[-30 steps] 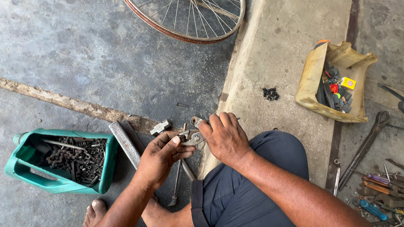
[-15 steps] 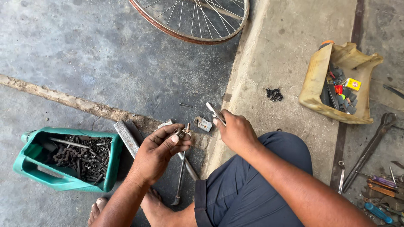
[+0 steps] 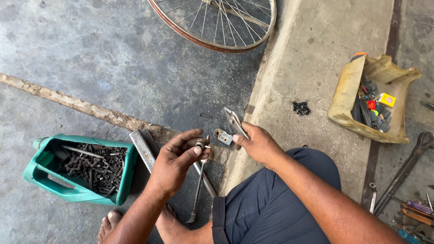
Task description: The person sits on the floor and uses pliers to manipulate a small metal part, likely a bicycle hub or bearing. They repeatedly squeeze and adjust the part, then insert it into a cylindrical metal tube and use a hammer to tap it into place.
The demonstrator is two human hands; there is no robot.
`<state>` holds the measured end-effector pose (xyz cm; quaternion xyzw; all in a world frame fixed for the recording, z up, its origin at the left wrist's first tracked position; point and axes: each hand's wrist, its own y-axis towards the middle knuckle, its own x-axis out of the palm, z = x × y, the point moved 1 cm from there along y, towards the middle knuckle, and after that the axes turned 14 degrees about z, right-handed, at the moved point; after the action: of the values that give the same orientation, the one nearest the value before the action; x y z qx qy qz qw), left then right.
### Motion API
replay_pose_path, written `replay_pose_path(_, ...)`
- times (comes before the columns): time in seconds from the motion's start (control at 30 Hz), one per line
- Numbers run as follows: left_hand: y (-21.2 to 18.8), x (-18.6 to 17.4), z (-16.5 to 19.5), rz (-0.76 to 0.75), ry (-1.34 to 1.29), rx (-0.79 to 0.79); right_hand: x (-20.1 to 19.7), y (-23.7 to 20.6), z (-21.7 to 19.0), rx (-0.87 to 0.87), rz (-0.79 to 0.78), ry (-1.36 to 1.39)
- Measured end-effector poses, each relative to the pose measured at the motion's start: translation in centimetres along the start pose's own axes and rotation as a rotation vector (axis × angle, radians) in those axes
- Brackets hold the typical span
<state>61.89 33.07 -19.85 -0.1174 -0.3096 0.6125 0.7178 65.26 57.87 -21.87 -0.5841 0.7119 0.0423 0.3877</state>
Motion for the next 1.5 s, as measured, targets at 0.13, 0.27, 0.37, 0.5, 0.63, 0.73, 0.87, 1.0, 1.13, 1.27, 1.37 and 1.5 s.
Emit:
replay_pose_path(0.13, -0.3, -0.2, -0.2, -0.014, -0.094, 0.036, -0.2, -1.1, -1.2, -0.307, 0.135, -0.109)
replay_pose_path(0.27, -0.7, -0.8, -0.2, -0.006, 0.023, 0.189, 0.2, -2.5, -1.8, -0.476, 0.222, -0.177)
replay_pose_path(0.37, -0.8, -1.1, -0.1, 0.048, 0.229, 0.258, 0.7, -3.4, -1.9, -0.664, 0.265, -0.318)
replay_pose_path(0.5, -1.0, -0.9, 0.0, 0.053, 0.325, 0.321, 1.4, -3.9, -1.7, -0.860, 0.365, -0.459)
replay_pose_path(0.63, -1.4, -0.5, 0.2, 0.040, 0.442, 0.329, 1.7, -3.6, -1.3, -0.942, 0.412, -0.486)
replay_pose_path(0.73, -1.6, -0.2, 0.3, 0.073, 0.540, 0.283, 1.6, -3.5, -1.2, -0.981, 0.486, -0.552)
replay_pose_path(0.87, -1.6, -0.2, 0.6, 0.043, 0.494, 0.316, 1.2, -3.5, -1.4, -0.971, 0.453, -0.623)
replay_pose_path(1.0, -1.5, -0.8, 0.7, 0.022, 0.484, 0.308, 0.9, -3.9, -2.1, -1.013, 0.427, -0.634)
replay_pose_path(1.13, -1.6, -1.3, 0.5, 0.007, 0.468, 0.327, 0.9, -4.2, -2.7, -1.123, 0.482, -0.536)
replay_pose_path(1.27, -1.8, -1.7, 0.3, 0.048, 0.531, 0.330, 1.4, -4.4, -2.5, -0.989, 0.340, -0.510)
replay_pose_path(1.37, -2.0, -1.7, 0.3, 0.044, 0.496, 0.339, 1.8, -4.5, -2.2, -1.013, 0.347, -0.494)
replay_pose_path(1.5, -2.1, -1.7, 0.5, 0.021, 0.469, 0.349, 2.1, -4.5, -1.7, -1.026, 0.354, -0.491)
